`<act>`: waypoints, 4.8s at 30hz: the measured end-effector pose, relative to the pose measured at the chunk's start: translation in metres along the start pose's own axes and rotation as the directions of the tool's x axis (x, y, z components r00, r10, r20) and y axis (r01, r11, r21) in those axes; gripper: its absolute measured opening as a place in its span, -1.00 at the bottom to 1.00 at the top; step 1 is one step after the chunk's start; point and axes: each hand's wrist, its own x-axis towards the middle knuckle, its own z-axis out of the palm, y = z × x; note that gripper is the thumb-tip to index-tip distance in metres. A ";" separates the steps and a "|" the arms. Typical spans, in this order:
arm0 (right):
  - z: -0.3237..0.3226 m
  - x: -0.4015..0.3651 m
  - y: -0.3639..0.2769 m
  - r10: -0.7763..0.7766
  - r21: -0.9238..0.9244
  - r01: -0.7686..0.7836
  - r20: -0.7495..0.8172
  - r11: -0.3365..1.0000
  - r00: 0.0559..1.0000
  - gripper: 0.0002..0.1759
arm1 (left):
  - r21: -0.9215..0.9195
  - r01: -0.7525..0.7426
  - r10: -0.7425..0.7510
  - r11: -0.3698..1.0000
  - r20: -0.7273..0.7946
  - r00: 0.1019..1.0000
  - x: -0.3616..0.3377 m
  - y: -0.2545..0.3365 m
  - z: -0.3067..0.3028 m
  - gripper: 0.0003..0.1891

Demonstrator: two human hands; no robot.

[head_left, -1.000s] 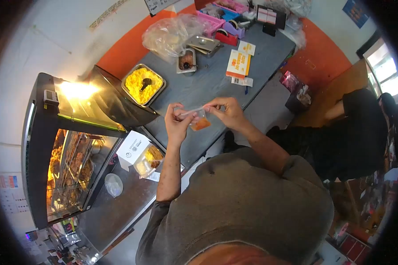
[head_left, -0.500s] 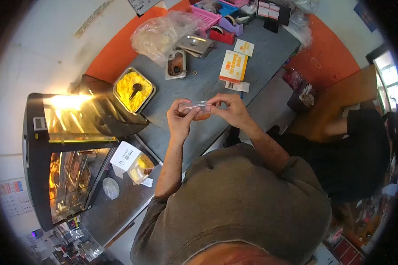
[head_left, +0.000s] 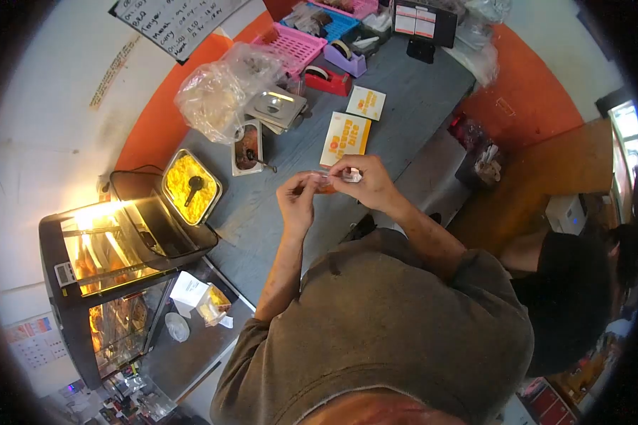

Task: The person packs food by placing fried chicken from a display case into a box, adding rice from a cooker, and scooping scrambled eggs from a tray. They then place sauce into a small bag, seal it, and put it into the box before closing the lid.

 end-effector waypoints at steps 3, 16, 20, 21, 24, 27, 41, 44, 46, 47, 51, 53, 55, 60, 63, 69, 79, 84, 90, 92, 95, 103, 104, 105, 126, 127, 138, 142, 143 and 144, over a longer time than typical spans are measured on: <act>-0.011 0.011 0.009 0.071 0.012 -0.071 0.032 0.997 0.997 -0.83 | -0.010 -0.028 0.027 1.000 -0.074 0.997 0.010 -0.008 0.024 -0.88; -0.107 -0.008 0.121 0.177 -0.071 -0.205 -0.291 0.976 0.940 -0.73 | 0.018 0.122 -0.123 0.992 0.081 0.989 0.081 -0.141 0.090 -0.75; -0.105 -0.006 0.148 0.260 0.020 -0.264 -0.260 0.964 0.930 -0.72 | 0.084 0.216 -0.232 0.973 0.319 0.919 0.081 -0.147 0.106 -0.70; -0.113 -0.005 0.154 0.469 0.188 -0.441 -0.152 0.878 0.870 -0.70 | 0.374 0.010 -0.088 0.927 0.194 0.977 0.082 -0.147 0.106 -0.51; -0.133 -0.010 0.183 0.466 -0.083 -0.510 -0.302 0.856 0.832 -0.72 | 0.812 -0.050 -0.035 0.582 0.087 0.996 0.081 -0.146 0.095 -0.03; -0.133 -0.007 0.202 0.603 0.111 -0.603 -0.319 0.790 0.732 -0.75 | 0.968 0.107 -0.507 0.227 0.023 0.862 0.092 -0.118 0.082 0.03; -0.065 0.063 0.235 0.567 0.022 -0.579 -0.235 0.815 0.789 -0.70 | 0.215 0.387 -0.436 0.897 0.276 0.857 0.109 -0.168 0.010 -0.22; -0.066 0.073 0.279 0.376 -0.023 -0.414 -0.376 0.910 0.847 -0.70 | 0.315 0.182 -0.272 0.931 0.271 0.923 0.106 -0.171 0.007 -0.25; -0.068 0.074 0.288 0.233 0.041 -0.239 -0.425 0.970 0.875 -0.70 | 0.720 -0.204 -0.225 0.663 0.452 0.863 0.106 -0.150 0.003 -0.24; -0.069 0.077 0.278 0.311 -0.045 -0.333 -0.257 0.942 0.915 -0.68 | 0.720 -0.194 -0.226 0.666 0.443 0.868 0.103 -0.151 -0.002 -0.24; -0.052 0.064 0.238 0.373 -0.227 -0.392 -0.124 0.892 0.920 -0.56 | 0.621 0.025 -0.108 0.784 0.096 0.989 0.080 -0.194 -0.018 -0.30; -0.045 0.058 0.246 0.328 -0.208 -0.359 -0.170 0.910 0.929 -0.52 | 0.273 0.301 -0.200 0.914 -0.344 0.918 0.072 -0.219 -0.022 -0.41; -0.040 0.055 0.253 0.350 -0.096 -0.378 -0.226 0.921 0.909 -0.51 | 0.159 0.365 -0.311 0.917 -0.285 0.906 0.067 -0.224 -0.024 -0.44; -0.048 0.061 0.242 0.462 -0.006 -0.470 -0.177 0.883 0.869 -0.53 | 0.089 0.424 -0.391 0.901 -0.256 0.884 0.071 -0.195 -0.020 -0.49; -0.048 0.064 0.230 0.511 -0.120 -0.536 -0.187 0.836 0.839 -0.50 | 0.251 0.482 -0.430 0.839 -0.238 0.871 0.078 -0.167 -0.016 -0.51; -0.048 0.052 0.284 0.397 -0.129 -0.412 -0.127 0.902 0.909 -0.56 | 0.427 0.294 -0.206 0.855 -0.241 0.948 0.071 -0.253 -0.036 -0.52; -0.072 0.049 0.198 0.125 -0.621 0.066 0.258 0.781 0.958 0.10 | 0.769 -0.445 -0.068 0.459 0.530 0.845 0.097 -0.178 -0.032 0.29; -0.055 0.046 0.221 -0.092 -0.588 0.219 0.238 0.779 0.967 -0.31 | 0.712 -0.445 -0.215 0.543 0.630 0.746 0.119 -0.152 -0.043 -0.15; -0.051 0.043 0.235 -0.133 -0.477 0.198 0.168 0.856 0.977 -0.46 | 0.651 -0.135 -0.011 0.747 0.216 0.976 0.096 -0.172 -0.057 -0.45; -0.051 0.040 0.234 -0.135 -0.420 0.187 0.150 0.888 0.979 -0.49 | 0.624 -0.028 -0.070 0.781 0.132 0.989 0.085 -0.194 -0.051 -0.42; -0.054 0.041 0.220 -0.129 -0.330 0.154 0.097 0.931 0.987 -0.51 | -0.118 0.133 -0.111 0.984 0.177 0.978 0.077 -0.224 -0.047 -0.28; -0.051 0.040 0.216 -0.135 -0.284 0.135 0.021 0.949 0.991 -0.54 | 0.486 -0.128 0.127 0.864 0.034 0.991 0.074 -0.212 -0.043 -0.59; -0.052 0.039 0.218 -0.103 -0.289 0.110 0.040 0.951 0.994 -0.52 | 0.491 -0.124 0.128 0.862 0.025 0.991 0.075 -0.210 -0.043 -0.59; -0.053 0.042 0.221 -0.077 -0.292 0.093 0.064 0.952 0.995 -0.49 | 0.556 -0.123 0.154 0.822 -0.008 0.988 0.076 -0.207 -0.044 -0.63; -0.054 0.049 0.217 -0.047 -0.379 0.114 0.181 0.918 0.982 -0.38 | -0.231 0.521 -0.550 0.822 -0.081 0.831 0.070 -0.193 -0.013 -0.53; -0.056 0.049 0.219 -0.061 -0.353 0.145 0.237 0.924 0.969 -0.38 | 0.237 0.488 -0.466 0.840 -0.143 0.873 0.070 -0.190 -0.017 -0.58; -0.054 0.049 0.218 0.025 -0.548 0.216 0.397 0.808 0.917 -0.43 | 0.303 0.466 -0.247 0.831 -0.550 0.798 0.061 -0.236 -0.002 -0.59; -0.056 0.049 0.220 -0.005 -0.613 0.280 0.410 0.739 0.912 -0.43 | 0.261 0.320 -0.214 0.911 -0.366 0.906 0.006 -0.160 -0.011 -0.68; -0.053 0.049 0.217 -0.028 -0.657 0.318 0.412 0.683 0.911 -0.44 | 0.369 0.219 -0.119 0.903 -0.275 0.954 -0.015 -0.157 -0.023 -0.71; -0.047 0.050 0.205 -0.032 -0.651 0.326 0.420 0.685 0.907 -0.44 | 0.466 0.108 -0.031 0.878 -0.170 0.985 -0.039 -0.154 -0.037 -0.74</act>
